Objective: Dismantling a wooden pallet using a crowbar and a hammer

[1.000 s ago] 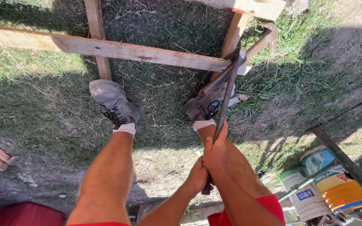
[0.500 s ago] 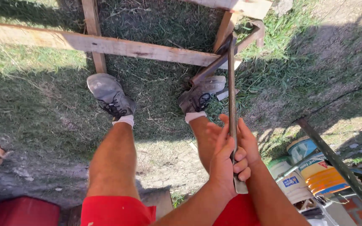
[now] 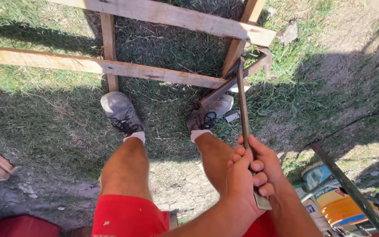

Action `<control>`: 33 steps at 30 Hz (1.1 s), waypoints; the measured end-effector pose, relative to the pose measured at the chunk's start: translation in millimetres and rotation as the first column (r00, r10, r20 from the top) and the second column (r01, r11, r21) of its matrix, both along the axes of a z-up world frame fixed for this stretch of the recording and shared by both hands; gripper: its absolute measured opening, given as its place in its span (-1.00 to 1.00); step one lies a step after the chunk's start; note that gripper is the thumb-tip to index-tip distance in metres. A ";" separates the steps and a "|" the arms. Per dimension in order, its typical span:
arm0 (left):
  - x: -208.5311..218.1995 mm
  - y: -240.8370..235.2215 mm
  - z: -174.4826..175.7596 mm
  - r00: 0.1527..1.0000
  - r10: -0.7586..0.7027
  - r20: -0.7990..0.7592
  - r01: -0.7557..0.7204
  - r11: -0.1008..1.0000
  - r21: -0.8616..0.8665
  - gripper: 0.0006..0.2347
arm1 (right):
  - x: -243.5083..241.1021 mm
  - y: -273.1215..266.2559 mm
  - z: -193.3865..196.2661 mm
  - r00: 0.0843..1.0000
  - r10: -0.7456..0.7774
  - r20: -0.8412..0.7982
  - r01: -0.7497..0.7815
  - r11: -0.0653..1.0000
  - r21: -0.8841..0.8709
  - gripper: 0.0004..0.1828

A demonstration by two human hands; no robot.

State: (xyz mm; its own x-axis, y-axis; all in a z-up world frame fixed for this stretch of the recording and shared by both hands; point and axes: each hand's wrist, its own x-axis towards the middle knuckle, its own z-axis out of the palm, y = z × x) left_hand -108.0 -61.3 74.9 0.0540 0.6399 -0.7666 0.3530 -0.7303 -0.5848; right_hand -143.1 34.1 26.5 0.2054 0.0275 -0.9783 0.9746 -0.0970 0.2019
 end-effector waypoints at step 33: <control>166.7 34.8 -36.9 0.667 -0.607 -0.433 0.461 0.792 -0.400 -0.73 | 71.4 -28.9 -47.8 0.122 0.992 -0.014 -0.959 0.121 0.256 -0.47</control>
